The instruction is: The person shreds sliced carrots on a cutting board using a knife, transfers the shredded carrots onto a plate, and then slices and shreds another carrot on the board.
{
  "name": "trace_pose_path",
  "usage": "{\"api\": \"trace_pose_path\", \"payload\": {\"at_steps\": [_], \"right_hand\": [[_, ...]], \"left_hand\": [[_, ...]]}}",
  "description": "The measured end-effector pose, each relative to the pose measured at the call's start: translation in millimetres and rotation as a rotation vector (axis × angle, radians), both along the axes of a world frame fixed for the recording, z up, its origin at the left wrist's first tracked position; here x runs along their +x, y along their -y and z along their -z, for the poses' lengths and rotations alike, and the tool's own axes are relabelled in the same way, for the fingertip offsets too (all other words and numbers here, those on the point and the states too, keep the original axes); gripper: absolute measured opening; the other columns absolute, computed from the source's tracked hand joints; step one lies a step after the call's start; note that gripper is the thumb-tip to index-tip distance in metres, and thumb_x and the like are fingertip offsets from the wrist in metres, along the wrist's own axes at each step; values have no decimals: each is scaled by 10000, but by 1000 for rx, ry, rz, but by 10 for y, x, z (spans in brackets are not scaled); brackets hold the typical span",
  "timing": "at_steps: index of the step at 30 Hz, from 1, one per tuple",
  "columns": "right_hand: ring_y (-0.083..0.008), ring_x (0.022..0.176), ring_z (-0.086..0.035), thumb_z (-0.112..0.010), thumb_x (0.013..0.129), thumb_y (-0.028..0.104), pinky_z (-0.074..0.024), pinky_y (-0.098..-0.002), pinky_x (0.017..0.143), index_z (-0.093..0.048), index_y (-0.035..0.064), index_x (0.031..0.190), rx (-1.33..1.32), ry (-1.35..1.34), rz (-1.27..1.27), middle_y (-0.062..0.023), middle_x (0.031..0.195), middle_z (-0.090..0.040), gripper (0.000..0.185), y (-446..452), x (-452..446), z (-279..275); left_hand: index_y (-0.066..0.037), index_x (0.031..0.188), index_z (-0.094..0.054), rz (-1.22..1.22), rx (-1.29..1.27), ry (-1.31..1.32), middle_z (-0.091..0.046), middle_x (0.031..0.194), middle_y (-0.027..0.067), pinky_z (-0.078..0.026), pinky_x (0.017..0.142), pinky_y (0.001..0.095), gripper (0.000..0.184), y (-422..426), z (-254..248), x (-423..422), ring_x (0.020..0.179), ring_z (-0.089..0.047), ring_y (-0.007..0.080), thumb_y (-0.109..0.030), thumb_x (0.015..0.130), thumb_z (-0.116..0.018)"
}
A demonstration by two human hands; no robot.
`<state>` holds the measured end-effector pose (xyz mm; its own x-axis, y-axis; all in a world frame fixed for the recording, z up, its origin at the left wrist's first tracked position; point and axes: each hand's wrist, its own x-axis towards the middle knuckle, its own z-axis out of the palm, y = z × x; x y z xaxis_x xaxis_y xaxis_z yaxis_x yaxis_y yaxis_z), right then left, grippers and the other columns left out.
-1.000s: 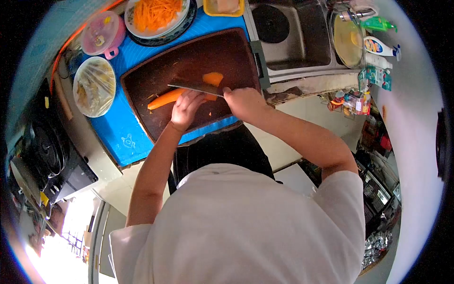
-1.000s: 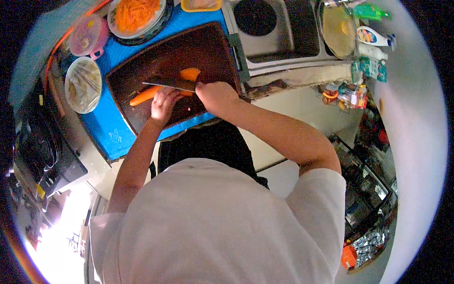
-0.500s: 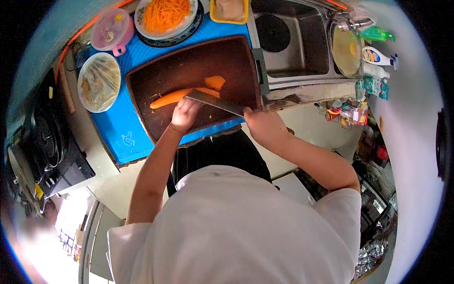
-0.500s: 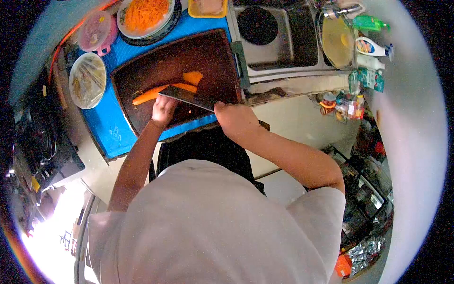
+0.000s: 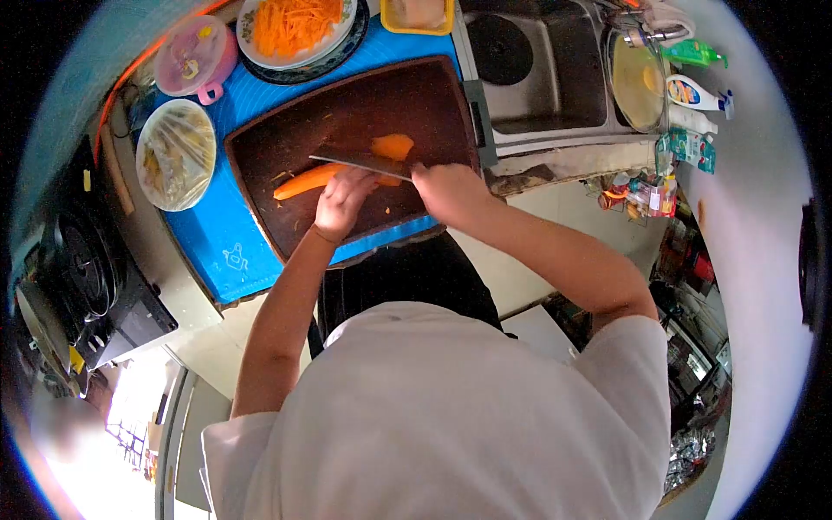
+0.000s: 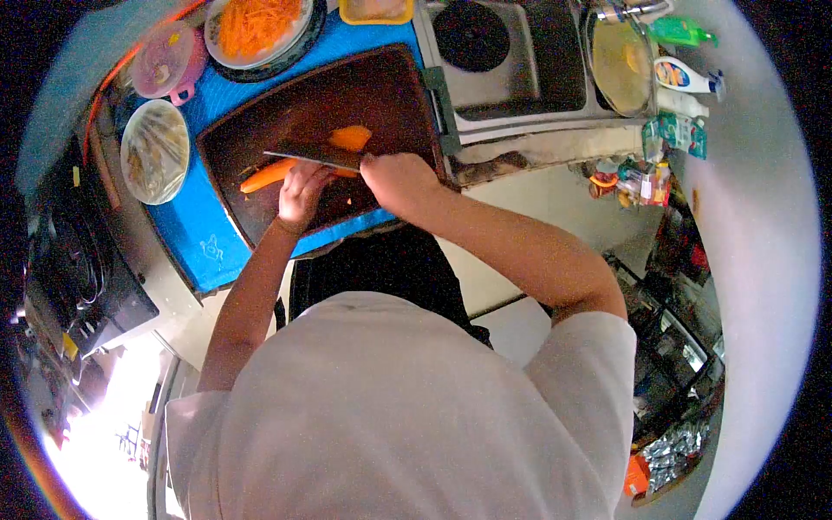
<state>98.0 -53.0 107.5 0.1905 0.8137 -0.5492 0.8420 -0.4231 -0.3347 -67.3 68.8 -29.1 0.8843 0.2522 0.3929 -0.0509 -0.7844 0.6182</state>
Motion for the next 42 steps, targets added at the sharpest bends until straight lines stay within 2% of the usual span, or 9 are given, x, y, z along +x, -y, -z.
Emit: {"api": "trace_pose_path", "payload": {"at_steps": [4,7,10,11,14,21,24,35,42], "right_hand": [[-310,605,-624,-460,776,96,-506,-415,523,-531,-11,879,-52,27,35,-158,636,-604,164,3,-21,188],[-336,589,-608,-444,849,159,-488,-436,518,-507,21,832,26,20,57,-164,611,-588,154,47,-27,213],[-336,569,-601,-446,843,146,-487,-431,515,-504,23,829,-6,37,51,-159,601,-582,137,137,-92,-51],[-318,599,-622,-457,770,57,-506,-405,514,-512,2,844,-32,46,29,-156,627,-599,107,165,-110,-234],[-316,604,-624,-476,757,43,-508,-399,519,-510,-4,845,-121,61,55,-161,627,-595,106,290,-135,-497],[-324,641,-629,-483,744,28,-519,-404,555,-508,-19,847,-93,32,36,-185,673,-605,116,370,-135,-420],[-340,600,-606,-469,733,10,-487,-422,523,-495,-25,835,-11,-4,55,-179,609,-577,110,340,-114,-329],[-338,639,-623,-454,772,54,-504,-431,552,-509,-28,859,-30,-48,23,-190,657,-601,131,-36,-65,-32],[-330,673,-633,-469,767,73,-516,-433,583,-528,-33,869,-106,-5,28,-185,706,-616,159,195,-32,-189]], "left_hand": [[-87,953,-634,-10,44,36,-548,1063,69,-464,823,331,287,12,-60,-10,988,-528,252,-60,668,-635],[-93,954,-637,-6,51,25,-547,1064,72,-459,830,333,281,-16,-83,12,990,-527,254,-66,676,-601],[-100,957,-641,-11,23,28,-556,1049,72,-457,832,338,285,-16,-94,3,990,-527,260,-74,681,-574],[-101,958,-643,-2,25,-3,-561,1042,71,-458,830,340,286,-6,-3,-53,987,-527,262,-76,682,-574],[-106,957,-647,-9,42,-35,-573,1018,70,-462,818,342,286,2,12,-89,972,-533,266,-76,677,-594],[-109,943,-649,-21,0,27,-582,988,76,-473,803,351,303,4,52,-66,928,-550,272,-80,641,-648],[-100,940,-648,-24,22,9,-582,983,72,-475,796,353,306,-6,15,-52,921,-550,274,-80,635,-662],[-79,945,-616,-58,-26,21,-571,1006,73,-454,820,341,294,18,-39,27,953,-537,262,-78,656,-669],[-76,933,-611,-45,-6,49,-576,991,72,-453,808,348,311,-17,-119,41,949,-541,263,-58,632,-688]]}}
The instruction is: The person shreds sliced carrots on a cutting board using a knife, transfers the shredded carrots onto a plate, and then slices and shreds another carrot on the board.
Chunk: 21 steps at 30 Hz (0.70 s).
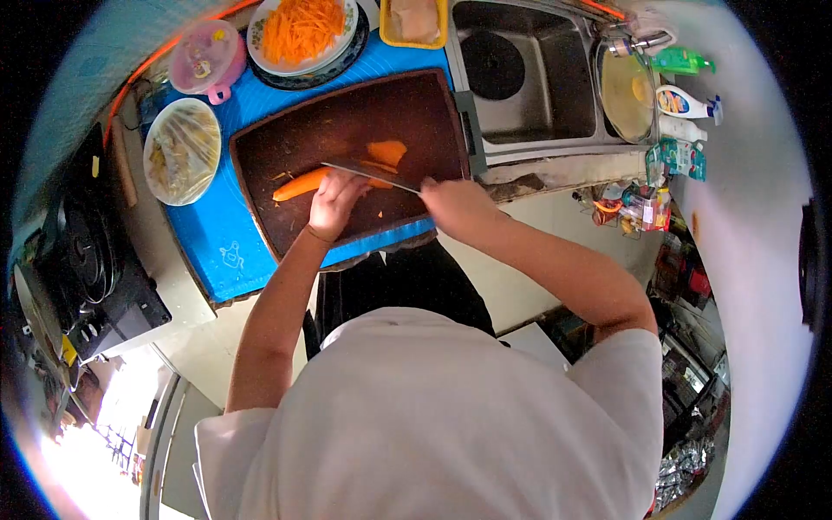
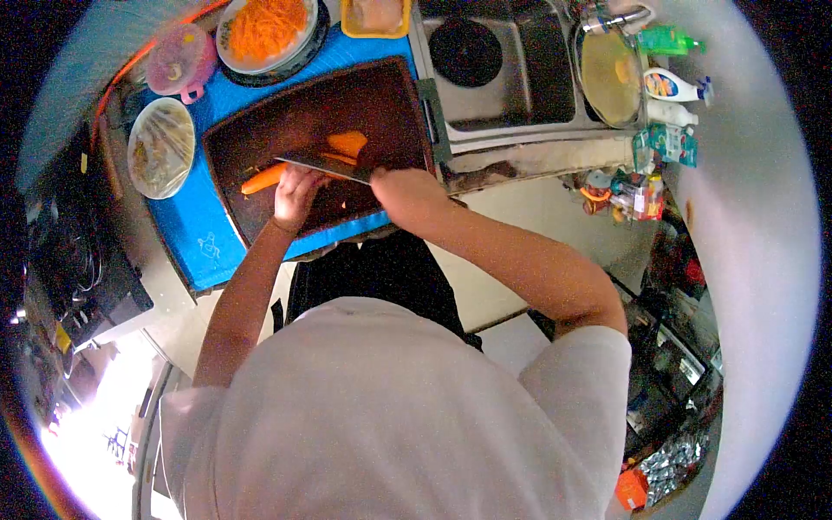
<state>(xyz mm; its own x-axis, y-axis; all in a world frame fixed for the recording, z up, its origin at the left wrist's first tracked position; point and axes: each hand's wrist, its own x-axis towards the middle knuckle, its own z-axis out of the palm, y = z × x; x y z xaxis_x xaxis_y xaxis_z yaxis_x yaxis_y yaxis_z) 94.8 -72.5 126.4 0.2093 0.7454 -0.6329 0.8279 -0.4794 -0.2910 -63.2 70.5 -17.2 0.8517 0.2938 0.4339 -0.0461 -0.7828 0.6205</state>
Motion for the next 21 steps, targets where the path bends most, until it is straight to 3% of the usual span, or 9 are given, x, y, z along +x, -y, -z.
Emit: {"api": "trace_pose_path", "payload": {"at_steps": [4,9,16,19,21], "right_hand": [[-334,685,-632,-461,778,68,-515,-438,595,-522,-26,862,16,-6,-27,-186,719,-616,140,55,53,59],[-341,624,-615,-427,862,146,-492,-428,516,-489,-3,872,66,31,-26,-161,681,-605,162,-153,30,348],[-316,554,-592,-432,891,238,-469,-422,469,-429,36,824,237,40,-50,-135,617,-577,213,1,-21,180],[-308,547,-589,-431,891,220,-469,-415,471,-441,36,825,174,112,-55,-129,593,-563,195,159,-103,-76],[-298,578,-617,-450,819,115,-500,-397,497,-470,9,847,71,81,-76,-144,645,-598,111,153,-82,-273]], "left_hand": [[-73,936,-610,27,-2,-9,-577,988,72,-456,808,344,317,-25,-75,30,946,-543,261,-57,630,-690],[-71,968,-604,88,-28,-15,-564,1013,65,-456,832,347,337,-55,-82,13,969,-532,254,-68,639,-676],[-82,987,-602,16,48,-40,-541,1041,87,-441,849,356,318,-35,-65,-52,995,-512,272,-59,670,-574],[-90,991,-604,5,26,-51,-543,1038,92,-437,853,360,322,-17,57,-105,998,-510,281,-60,673,-561],[-94,989,-605,-8,32,-66,-546,1031,95,-437,851,359,323,-3,98,-127,997,-512,283,-64,671,-565]]}}
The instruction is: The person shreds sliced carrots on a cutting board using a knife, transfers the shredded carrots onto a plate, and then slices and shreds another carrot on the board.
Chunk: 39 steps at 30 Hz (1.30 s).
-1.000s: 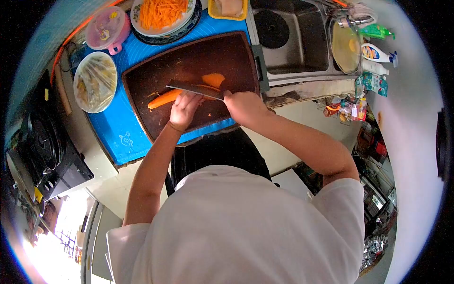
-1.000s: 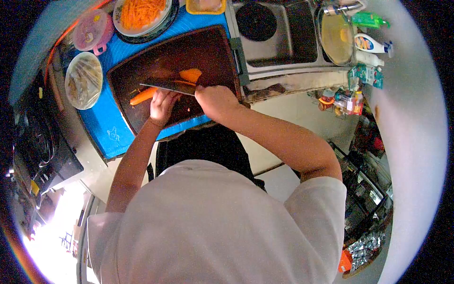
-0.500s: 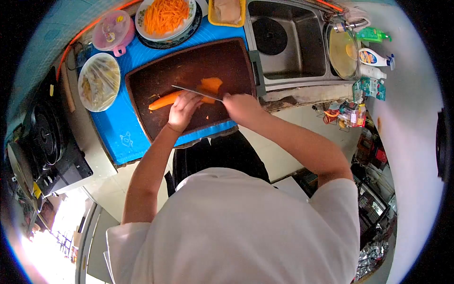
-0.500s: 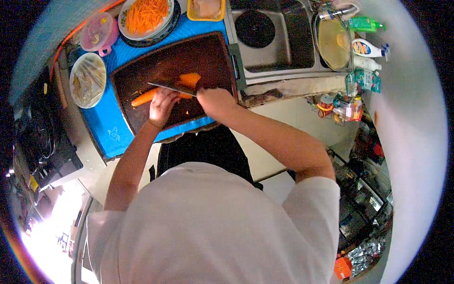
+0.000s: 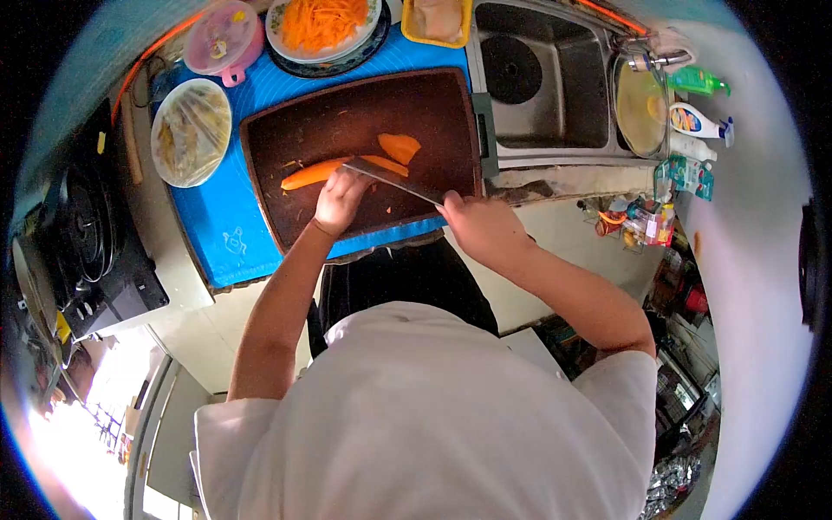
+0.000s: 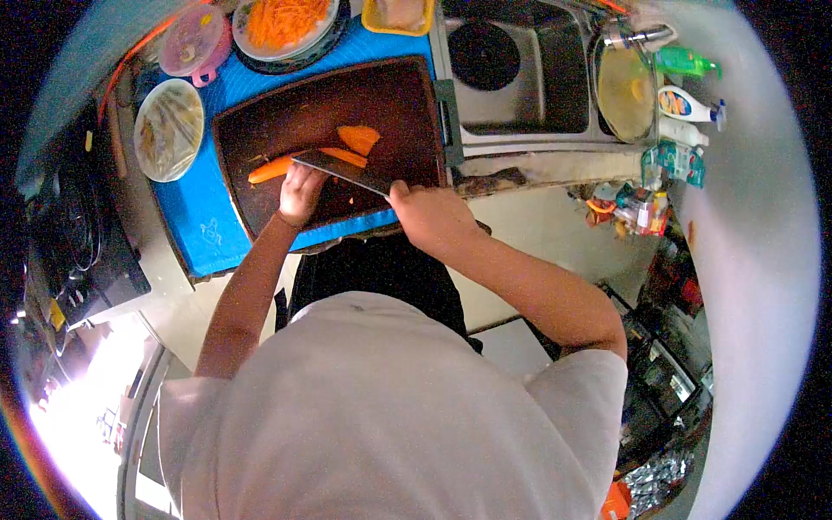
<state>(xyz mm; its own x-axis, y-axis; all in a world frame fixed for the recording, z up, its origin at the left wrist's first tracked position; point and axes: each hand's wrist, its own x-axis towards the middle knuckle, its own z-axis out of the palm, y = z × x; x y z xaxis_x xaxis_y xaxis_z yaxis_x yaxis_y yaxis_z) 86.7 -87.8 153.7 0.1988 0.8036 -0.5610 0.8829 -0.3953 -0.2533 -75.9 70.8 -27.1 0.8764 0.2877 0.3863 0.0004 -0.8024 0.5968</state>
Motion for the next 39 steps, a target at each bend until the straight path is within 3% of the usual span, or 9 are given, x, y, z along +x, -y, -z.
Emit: {"api": "trace_pose_path", "payload": {"at_steps": [1,4,10,16,21,25,32,35,39], "right_hand": [[-293,593,-631,-459,784,62,-516,-387,509,-484,-4,858,-56,-15,-5,-152,672,-616,103,13,1,-50],[-296,563,-596,-463,848,146,-480,-389,490,-459,10,834,34,-20,32,-130,607,-575,137,100,-12,53],[-294,575,-603,-484,733,27,-486,-379,494,-474,-27,892,-7,-20,27,-141,606,-575,169,53,-65,-5],[-254,577,-636,-496,743,47,-515,-343,476,-504,-25,830,-17,65,-16,-154,627,-601,113,-4,-128,-26],[-300,581,-619,-475,754,38,-507,-386,502,-488,-24,860,20,-61,22,-160,618,-586,123,-182,-49,129],[-321,599,-616,-464,760,29,-502,-412,520,-478,-21,880,71,-123,9,-172,622,-583,132,-489,-33,373],[-303,630,-635,-445,803,102,-516,-409,519,-490,-29,918,-138,-93,-14,-161,662,-610,179,-139,130,234],[-320,590,-613,-456,800,92,-491,-425,508,-478,-19,872,100,-57,-2,-167,622,-586,134,-277,51,610],[-321,582,-608,-425,864,177,-488,-421,504,-479,-1,852,-11,-60,36,-157,605,-582,186,-311,83,679]], "left_hand": [[-93,984,-607,-1,-2,-4,-550,1025,97,-439,846,357,320,10,5,-13,988,-517,284,-58,669,-563],[-92,970,-611,6,-9,19,-560,1008,100,-445,827,352,314,8,2,0,953,-531,287,-42,665,-558],[-81,951,-618,5,19,43,-570,1001,100,-461,786,353,312,3,-32,12,884,-547,286,-23,651,-553],[-75,931,-623,-15,33,21,-572,1007,104,-470,775,352,297,-9,-7,-7,880,-545,285,-18,648,-555],[-94,929,-629,17,-38,112,-575,1013,77,-464,809,339,294,-24,148,-36,939,-540,272,-40,645,-573],[-103,926,-630,-24,-7,35,-577,1020,63,-457,826,334,287,-22,-20,45,960,-542,257,-47,651,-571],[-87,938,-624,6,-15,54,-574,1040,64,-451,830,325,289,-51,-63,57,970,-542,240,-42,659,-562],[-77,953,-622,21,-36,58,-572,1044,66,-451,830,324,303,-49,-90,81,973,-541,236,-46,657,-563],[-81,980,-620,29,4,26,-566,1049,69,-452,832,326,329,-60,-204,73,976,-536,237,-51,658,-562]]}}
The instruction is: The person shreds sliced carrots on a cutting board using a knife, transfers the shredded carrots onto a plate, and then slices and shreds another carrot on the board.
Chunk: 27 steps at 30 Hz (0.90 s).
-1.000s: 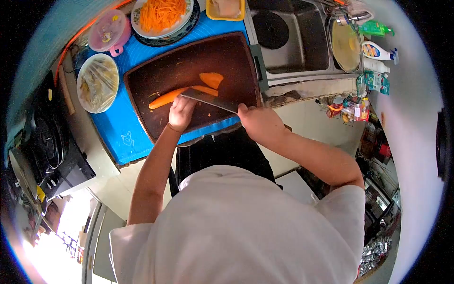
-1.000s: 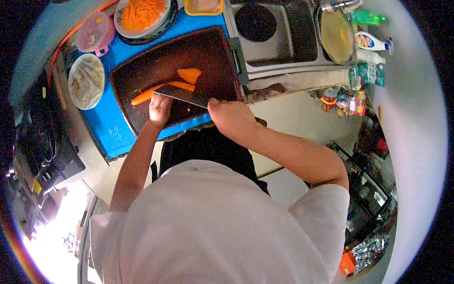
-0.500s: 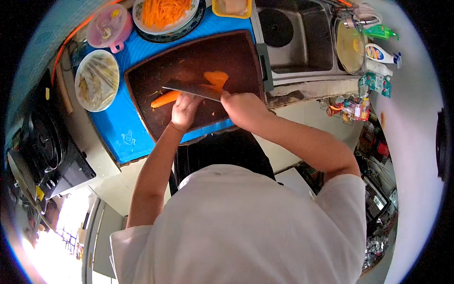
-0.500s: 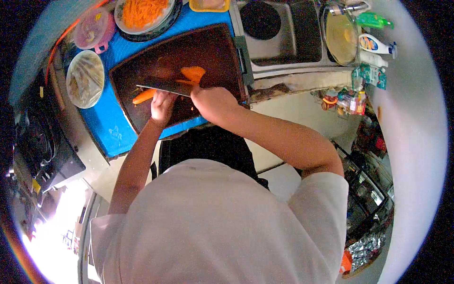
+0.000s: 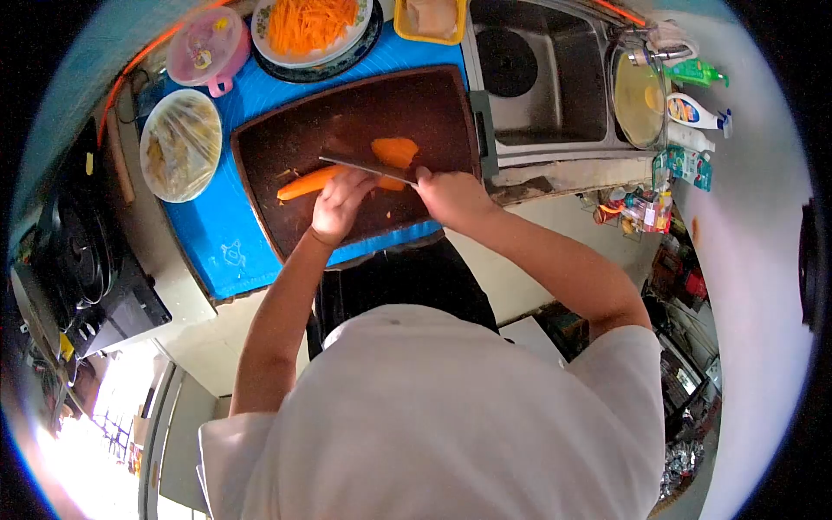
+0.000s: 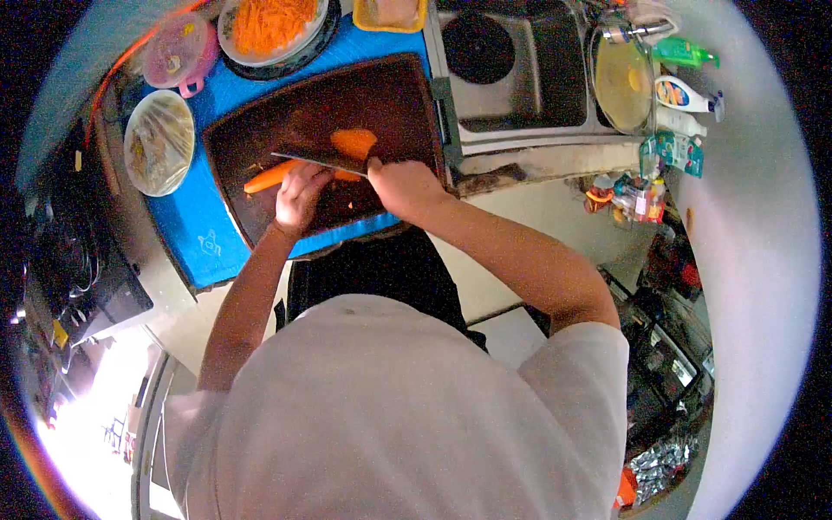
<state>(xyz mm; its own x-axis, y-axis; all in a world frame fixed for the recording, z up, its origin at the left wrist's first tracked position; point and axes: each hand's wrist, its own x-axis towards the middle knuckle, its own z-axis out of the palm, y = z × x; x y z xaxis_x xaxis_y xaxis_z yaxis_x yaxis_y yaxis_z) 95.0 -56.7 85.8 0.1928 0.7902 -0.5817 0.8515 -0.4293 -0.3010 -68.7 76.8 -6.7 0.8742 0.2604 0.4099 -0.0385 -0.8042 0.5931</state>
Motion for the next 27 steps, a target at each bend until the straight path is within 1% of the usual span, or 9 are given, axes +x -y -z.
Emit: {"api": "trace_pose_path", "payload": {"at_steps": [1,3,4,6,10,16,22,25,27], "right_hand": [[-319,574,-606,-427,870,192,-486,-419,499,-478,7,842,46,6,15,-144,601,-584,194,19,-7,-1],[-295,594,-623,-447,809,101,-505,-393,497,-492,-14,904,-1,17,-16,-140,636,-601,155,17,14,-161],[-282,604,-632,-457,779,55,-515,-381,496,-499,-24,934,-29,13,-29,-137,653,-610,179,32,-26,-294],[-286,608,-632,-471,765,42,-516,-382,504,-495,-23,903,-5,7,-21,-143,656,-611,154,158,-99,-513],[-291,614,-632,-493,743,24,-518,-385,520,-485,-17,841,-46,28,5,-153,654,-607,107,286,-106,-719],[-299,612,-632,-494,738,26,-516,-387,519,-491,-12,823,16,31,-8,-165,637,-600,93,321,-137,-681],[-311,603,-628,-502,737,39,-514,-390,505,-498,-15,808,-48,0,20,-175,636,-597,89,251,-157,-674],[-313,604,-628,-498,746,53,-515,-396,518,-505,-16,821,27,-32,26,-180,648,-597,102,97,-159,-580],[-316,603,-620,-491,737,38,-502,-397,512,-495,-40,868,81,-39,20,-172,637,-588,152,-74,-189,-394]], "left_hand": [[-86,983,-621,2,-5,-13,-565,1050,69,-452,833,326,332,27,-8,-30,977,-534,239,-50,659,-560],[-97,990,-624,7,2,-25,-562,1052,70,-452,834,326,340,-12,41,-38,979,-530,243,-47,660,-555],[-102,986,-626,-5,17,-36,-561,1052,71,-452,834,326,337,-6,94,-82,982,-529,246,-45,662,-553],[-113,978,-632,-28,52,-52,-560,1051,72,-453,834,326,332,1,228,-134,987,-526,252,-42,664,-548],[-115,955,-640,-8,2,-8,-569,1047,86,-454,833,333,307,-16,222,-125,994,-530,268,-45,670,-550],[-98,927,-644,-33,-12,-14,-580,1043,100,-468,811,343,276,7,227,-119,990,-539,278,-40,665,-578],[-92,902,-647,-35,-48,5,-581,1037,89,-473,799,349,260,-16,256,-126,973,-545,281,-29,657,-589],[-94,907,-647,-32,-52,-6,-586,1016,87,-470,798,347,267,-22,230,-103,952,-552,279,-33,653,-590],[-101,917,-647,-27,-67,7,-590,999,84,-467,797,344,282,-35,175,-82,937,-557,275,-36,650,-587]]}}
